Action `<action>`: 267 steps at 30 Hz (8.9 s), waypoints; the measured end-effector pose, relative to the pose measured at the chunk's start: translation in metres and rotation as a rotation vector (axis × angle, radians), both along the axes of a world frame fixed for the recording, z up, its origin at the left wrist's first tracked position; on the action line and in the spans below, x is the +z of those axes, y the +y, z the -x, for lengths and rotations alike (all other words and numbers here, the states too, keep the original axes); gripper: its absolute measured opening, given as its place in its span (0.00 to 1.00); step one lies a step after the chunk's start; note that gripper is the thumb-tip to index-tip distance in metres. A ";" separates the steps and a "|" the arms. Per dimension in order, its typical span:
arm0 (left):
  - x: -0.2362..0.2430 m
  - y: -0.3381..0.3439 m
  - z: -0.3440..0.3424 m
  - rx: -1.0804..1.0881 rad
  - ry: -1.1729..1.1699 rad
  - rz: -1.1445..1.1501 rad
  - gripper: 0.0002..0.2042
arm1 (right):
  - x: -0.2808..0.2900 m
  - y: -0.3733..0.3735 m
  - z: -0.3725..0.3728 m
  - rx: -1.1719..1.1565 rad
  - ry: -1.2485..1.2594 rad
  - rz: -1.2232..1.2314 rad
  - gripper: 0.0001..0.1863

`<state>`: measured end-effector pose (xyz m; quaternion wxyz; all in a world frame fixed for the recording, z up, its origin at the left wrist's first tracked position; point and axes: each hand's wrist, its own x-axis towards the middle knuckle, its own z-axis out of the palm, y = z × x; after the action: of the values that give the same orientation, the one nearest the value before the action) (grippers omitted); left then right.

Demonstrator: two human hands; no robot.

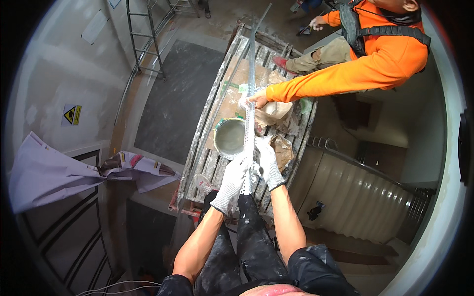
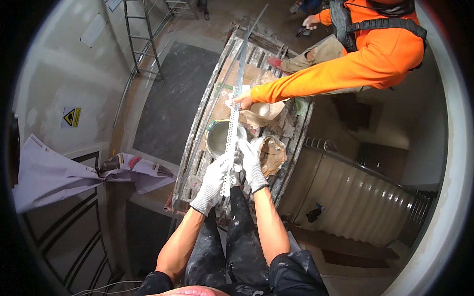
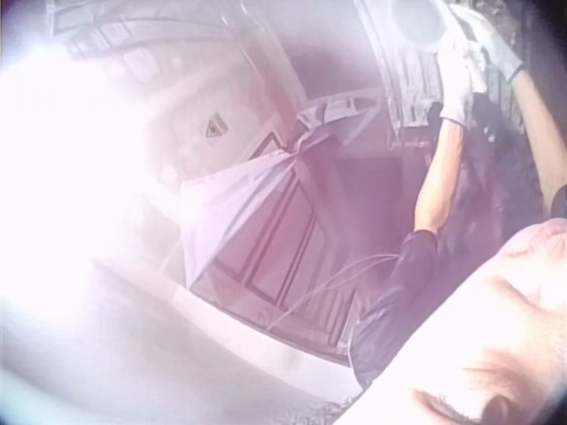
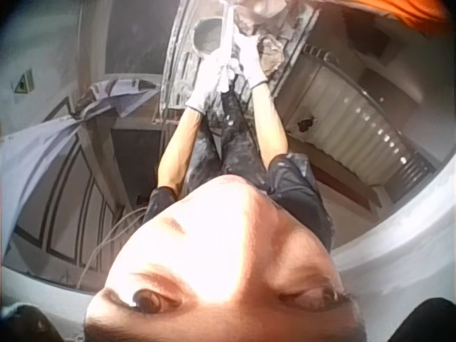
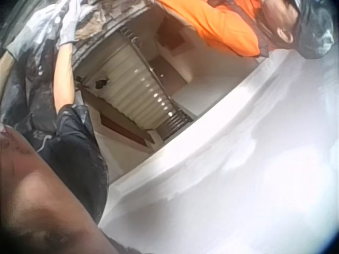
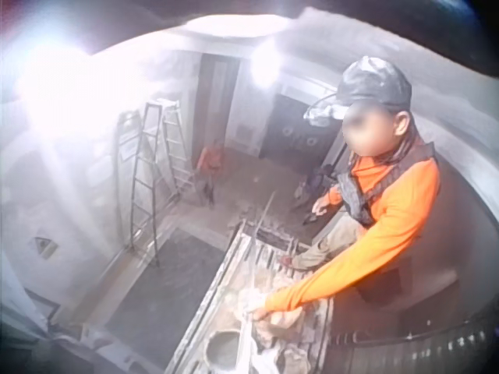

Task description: The person holds a metal corner bead against a drywall corner and applies joint compound over it using their hands and a small plastic lid. They press the bead into place and smooth the compound over the perforated edges.

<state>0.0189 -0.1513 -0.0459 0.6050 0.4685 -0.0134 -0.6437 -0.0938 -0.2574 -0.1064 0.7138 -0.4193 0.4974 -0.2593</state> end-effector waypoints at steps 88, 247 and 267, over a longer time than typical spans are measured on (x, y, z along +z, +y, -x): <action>0.020 0.274 0.050 -0.935 -1.095 -0.129 0.19 | -0.059 0.272 0.171 0.506 0.988 0.214 0.19; -0.068 0.201 0.126 -1.494 -1.153 -0.234 0.21 | -0.075 0.374 0.299 0.039 0.984 -0.111 0.17; -0.077 0.218 0.133 -1.567 -1.235 -0.163 0.23 | -0.075 0.381 0.304 0.059 0.960 -0.121 0.18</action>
<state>-0.1140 0.0662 -0.1233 -0.1370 0.6197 -0.5862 -0.5036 -0.3976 0.1238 -0.1810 0.4338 -0.4632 0.7728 0.0133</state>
